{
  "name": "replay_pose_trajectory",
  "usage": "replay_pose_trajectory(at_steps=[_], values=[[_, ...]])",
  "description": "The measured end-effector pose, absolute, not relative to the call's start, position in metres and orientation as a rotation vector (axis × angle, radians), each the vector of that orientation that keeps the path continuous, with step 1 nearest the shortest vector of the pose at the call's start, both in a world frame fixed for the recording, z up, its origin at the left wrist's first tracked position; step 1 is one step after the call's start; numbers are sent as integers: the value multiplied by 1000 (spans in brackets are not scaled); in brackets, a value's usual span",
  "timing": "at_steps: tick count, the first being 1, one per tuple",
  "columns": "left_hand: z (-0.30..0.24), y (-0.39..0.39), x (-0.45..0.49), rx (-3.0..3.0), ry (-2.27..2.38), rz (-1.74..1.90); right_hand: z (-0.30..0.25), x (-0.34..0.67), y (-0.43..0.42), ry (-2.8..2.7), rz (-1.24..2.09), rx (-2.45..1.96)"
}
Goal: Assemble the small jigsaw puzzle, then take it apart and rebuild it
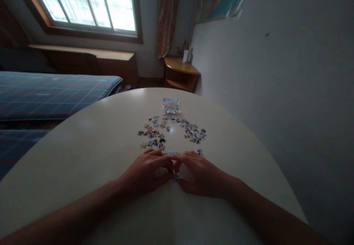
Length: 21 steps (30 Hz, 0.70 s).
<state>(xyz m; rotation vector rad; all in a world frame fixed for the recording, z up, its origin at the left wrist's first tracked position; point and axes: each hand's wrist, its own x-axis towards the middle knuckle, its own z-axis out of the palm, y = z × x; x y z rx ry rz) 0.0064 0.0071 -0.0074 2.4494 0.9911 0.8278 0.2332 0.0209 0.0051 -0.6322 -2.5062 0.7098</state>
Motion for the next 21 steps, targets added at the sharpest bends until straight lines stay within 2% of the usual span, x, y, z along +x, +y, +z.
replay_pose_trajectory(at_steps=[10, 21], values=[[10, -5, 1, 2059, 1411, 569, 7, 232, 20, -2538, 625, -680], [6, -13, 5, 2154, 1476, 532, 1, 235, 26, -2645, 513, -538]])
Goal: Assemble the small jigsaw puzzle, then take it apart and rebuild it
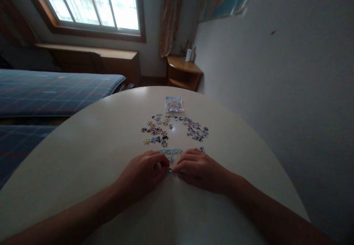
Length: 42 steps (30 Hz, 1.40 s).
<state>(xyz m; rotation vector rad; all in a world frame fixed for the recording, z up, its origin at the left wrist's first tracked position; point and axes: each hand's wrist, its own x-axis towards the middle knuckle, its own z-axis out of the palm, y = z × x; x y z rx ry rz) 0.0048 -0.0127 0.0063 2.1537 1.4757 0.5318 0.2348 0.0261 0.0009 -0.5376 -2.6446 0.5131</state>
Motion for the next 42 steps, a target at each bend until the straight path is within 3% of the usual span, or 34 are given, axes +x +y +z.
replay_pose_trajectory(at_steps=[19, 42], values=[[5, -21, 13, 2725, 1428, 563, 12, 233, 21, -2706, 374, -520], [3, -8, -1, 2645, 1481, 653, 18, 233, 16, -2740, 343, -626]])
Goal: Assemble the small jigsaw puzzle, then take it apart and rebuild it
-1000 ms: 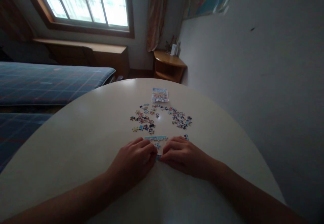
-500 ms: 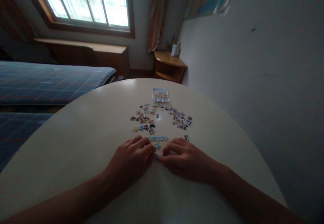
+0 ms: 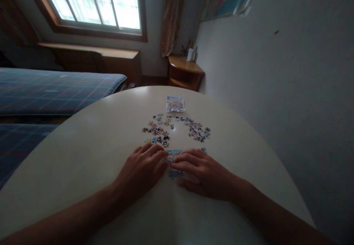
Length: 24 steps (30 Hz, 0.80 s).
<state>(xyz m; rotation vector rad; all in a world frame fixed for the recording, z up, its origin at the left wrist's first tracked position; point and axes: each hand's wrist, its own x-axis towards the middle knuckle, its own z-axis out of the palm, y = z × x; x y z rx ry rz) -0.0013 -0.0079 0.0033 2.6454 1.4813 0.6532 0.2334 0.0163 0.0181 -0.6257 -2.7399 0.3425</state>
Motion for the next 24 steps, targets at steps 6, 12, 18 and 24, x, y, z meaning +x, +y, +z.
replay_pose_trajectory(at_steps=[6, 12, 18, 24], values=[[-3, -9, 3, 2663, 1300, 708, 16, 236, 18, -2777, 355, -633], [-3, -6, 2, 2674, 1120, 777, 30, 256, 32, -2670, 241, -921], [0, -8, 3, 2703, 1019, 690, 42, 277, 42, -2542, 157, -1572], [1, -8, 3, 2695, 1091, 694, 39, 268, 36, -2545, 237, -1539]])
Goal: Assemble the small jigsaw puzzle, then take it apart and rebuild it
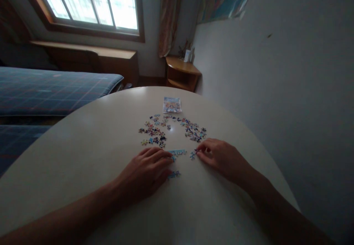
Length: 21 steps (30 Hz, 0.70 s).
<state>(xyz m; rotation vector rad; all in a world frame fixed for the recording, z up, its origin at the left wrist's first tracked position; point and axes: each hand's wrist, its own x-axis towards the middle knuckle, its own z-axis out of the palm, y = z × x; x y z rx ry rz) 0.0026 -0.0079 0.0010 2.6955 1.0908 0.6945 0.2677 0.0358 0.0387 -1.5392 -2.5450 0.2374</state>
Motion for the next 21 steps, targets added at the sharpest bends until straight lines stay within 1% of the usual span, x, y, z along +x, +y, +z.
replay_pose_trajectory(at_steps=[6, 13, 21], values=[[1, -6, 2, 2681, 1170, 670, 33, 267, 37, -2514, 226, -1552], [-4, -5, 2, 2706, 1141, 687, 33, 264, 30, -2582, 303, -1381], [-4, -6, 2, 2733, 1112, 670, 30, 258, 31, -2564, 322, -1437]])
